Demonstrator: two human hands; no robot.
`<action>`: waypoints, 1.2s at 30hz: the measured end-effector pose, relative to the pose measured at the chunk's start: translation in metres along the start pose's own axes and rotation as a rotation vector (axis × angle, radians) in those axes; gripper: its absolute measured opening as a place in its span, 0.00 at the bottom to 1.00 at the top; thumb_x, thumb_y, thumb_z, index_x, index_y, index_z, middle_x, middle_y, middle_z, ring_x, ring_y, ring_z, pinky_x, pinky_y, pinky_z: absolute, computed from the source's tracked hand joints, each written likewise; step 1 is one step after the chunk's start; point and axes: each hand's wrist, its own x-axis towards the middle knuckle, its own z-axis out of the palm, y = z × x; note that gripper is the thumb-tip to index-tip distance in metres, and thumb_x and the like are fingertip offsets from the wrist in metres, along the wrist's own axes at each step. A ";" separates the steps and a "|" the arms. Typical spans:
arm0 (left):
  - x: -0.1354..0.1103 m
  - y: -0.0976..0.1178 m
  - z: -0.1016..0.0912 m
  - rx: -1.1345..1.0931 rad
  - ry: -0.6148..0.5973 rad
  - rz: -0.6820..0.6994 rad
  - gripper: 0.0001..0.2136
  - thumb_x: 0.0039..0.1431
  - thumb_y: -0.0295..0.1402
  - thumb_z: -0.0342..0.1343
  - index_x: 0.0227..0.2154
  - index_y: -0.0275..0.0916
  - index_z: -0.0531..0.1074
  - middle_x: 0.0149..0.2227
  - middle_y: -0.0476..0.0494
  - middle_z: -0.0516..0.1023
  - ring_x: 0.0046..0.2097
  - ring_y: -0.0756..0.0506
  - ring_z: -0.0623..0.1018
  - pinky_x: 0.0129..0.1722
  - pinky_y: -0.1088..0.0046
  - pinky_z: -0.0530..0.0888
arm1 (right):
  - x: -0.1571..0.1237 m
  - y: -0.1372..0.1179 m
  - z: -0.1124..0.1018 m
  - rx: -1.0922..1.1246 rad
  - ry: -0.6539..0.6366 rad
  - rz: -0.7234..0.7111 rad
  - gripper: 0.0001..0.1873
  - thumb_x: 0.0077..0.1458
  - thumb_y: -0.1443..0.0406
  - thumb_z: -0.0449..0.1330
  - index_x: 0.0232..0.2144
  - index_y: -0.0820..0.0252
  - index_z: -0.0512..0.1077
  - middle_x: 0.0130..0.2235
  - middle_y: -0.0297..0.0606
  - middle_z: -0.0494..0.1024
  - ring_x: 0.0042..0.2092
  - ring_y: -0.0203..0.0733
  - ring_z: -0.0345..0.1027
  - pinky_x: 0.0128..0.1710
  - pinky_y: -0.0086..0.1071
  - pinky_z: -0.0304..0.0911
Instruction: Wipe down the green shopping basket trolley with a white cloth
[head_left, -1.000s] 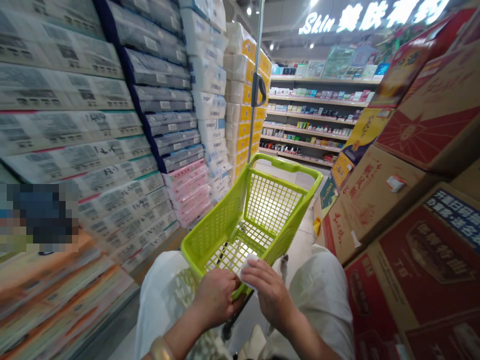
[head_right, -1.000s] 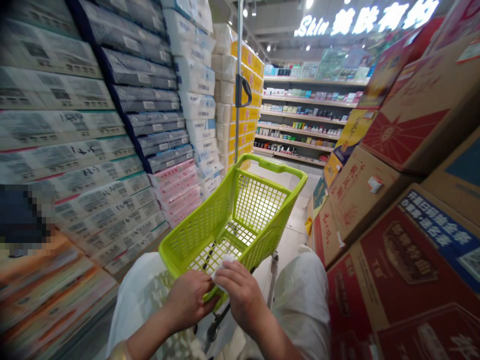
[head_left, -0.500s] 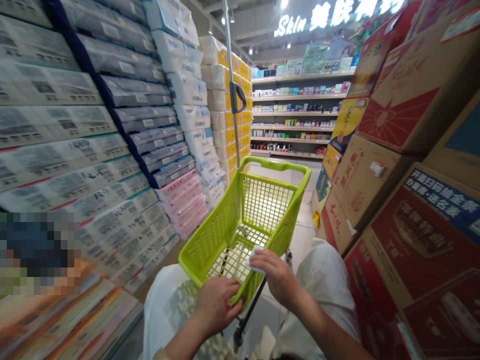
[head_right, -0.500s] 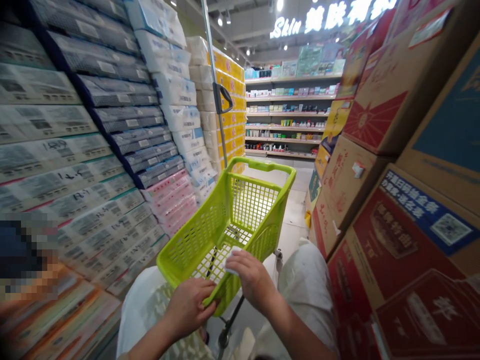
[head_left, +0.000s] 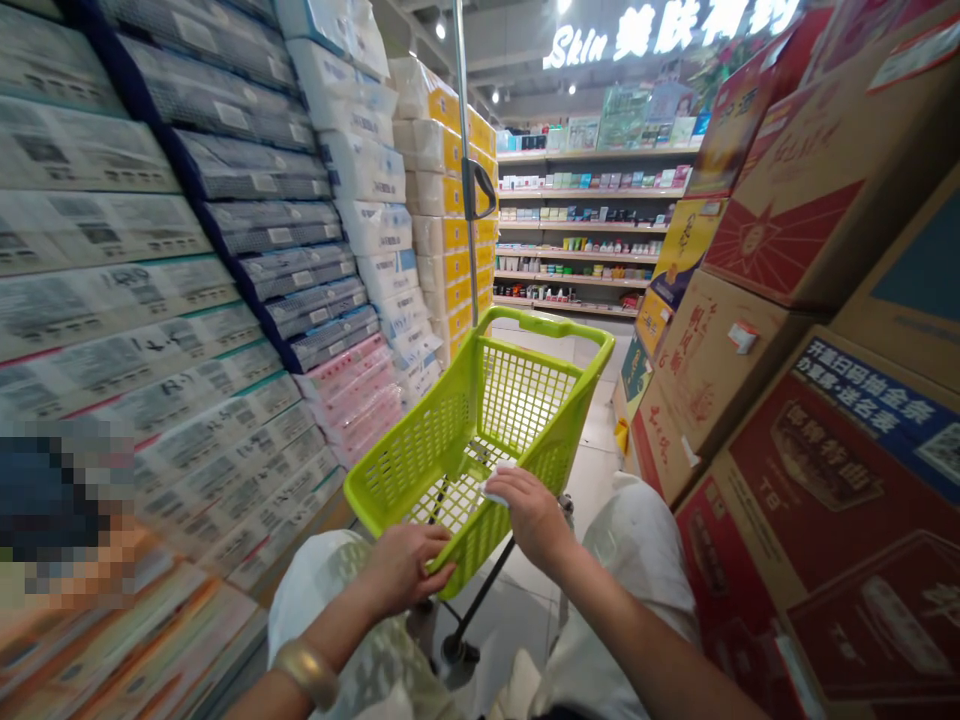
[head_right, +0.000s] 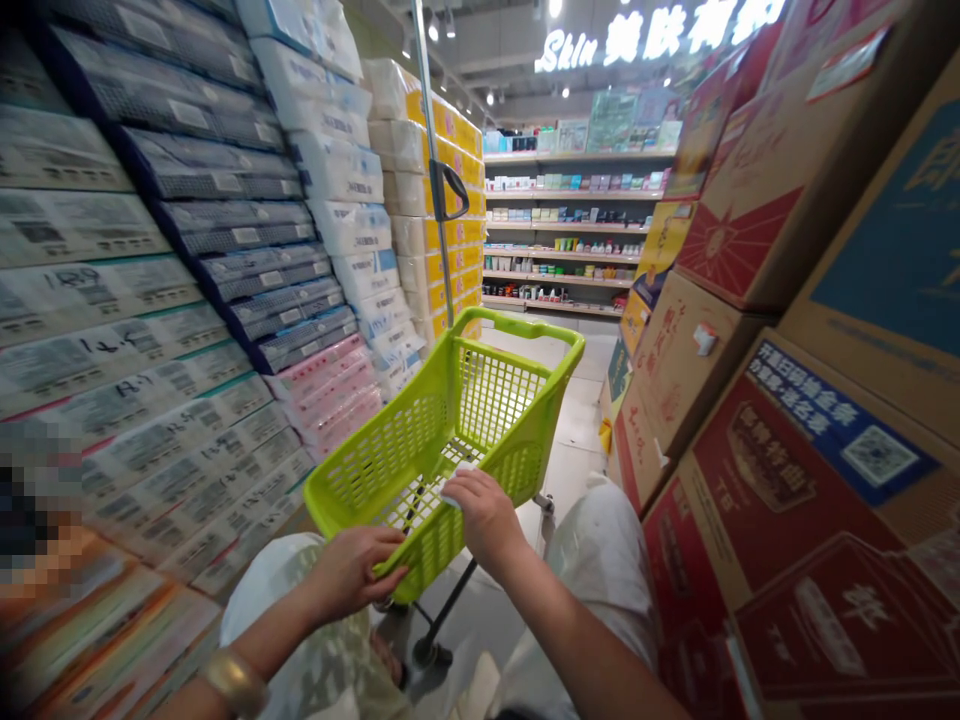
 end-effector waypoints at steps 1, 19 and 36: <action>0.002 -0.005 -0.003 0.005 -0.028 -0.008 0.11 0.61 0.35 0.52 0.25 0.41 0.75 0.34 0.49 0.81 0.34 0.47 0.79 0.34 0.73 0.68 | 0.003 0.000 0.004 -0.006 0.000 0.008 0.21 0.56 0.78 0.50 0.42 0.56 0.77 0.43 0.38 0.82 0.51 0.42 0.73 0.55 0.40 0.67; 0.034 0.041 -0.016 0.069 -0.021 -0.610 0.15 0.62 0.42 0.50 0.45 0.40 0.74 0.39 0.38 0.83 0.43 0.37 0.81 0.43 0.64 0.71 | 0.008 -0.032 0.042 -0.048 0.060 0.081 0.17 0.55 0.75 0.55 0.43 0.57 0.77 0.43 0.41 0.82 0.49 0.44 0.73 0.55 0.41 0.66; 0.003 0.032 -0.007 0.060 -0.015 -0.543 0.12 0.64 0.40 0.48 0.37 0.42 0.76 0.40 0.43 0.82 0.43 0.42 0.80 0.39 0.70 0.70 | -0.006 -0.001 -0.015 -0.124 0.229 0.041 0.25 0.58 0.78 0.46 0.48 0.58 0.76 0.47 0.42 0.81 0.56 0.44 0.70 0.58 0.45 0.66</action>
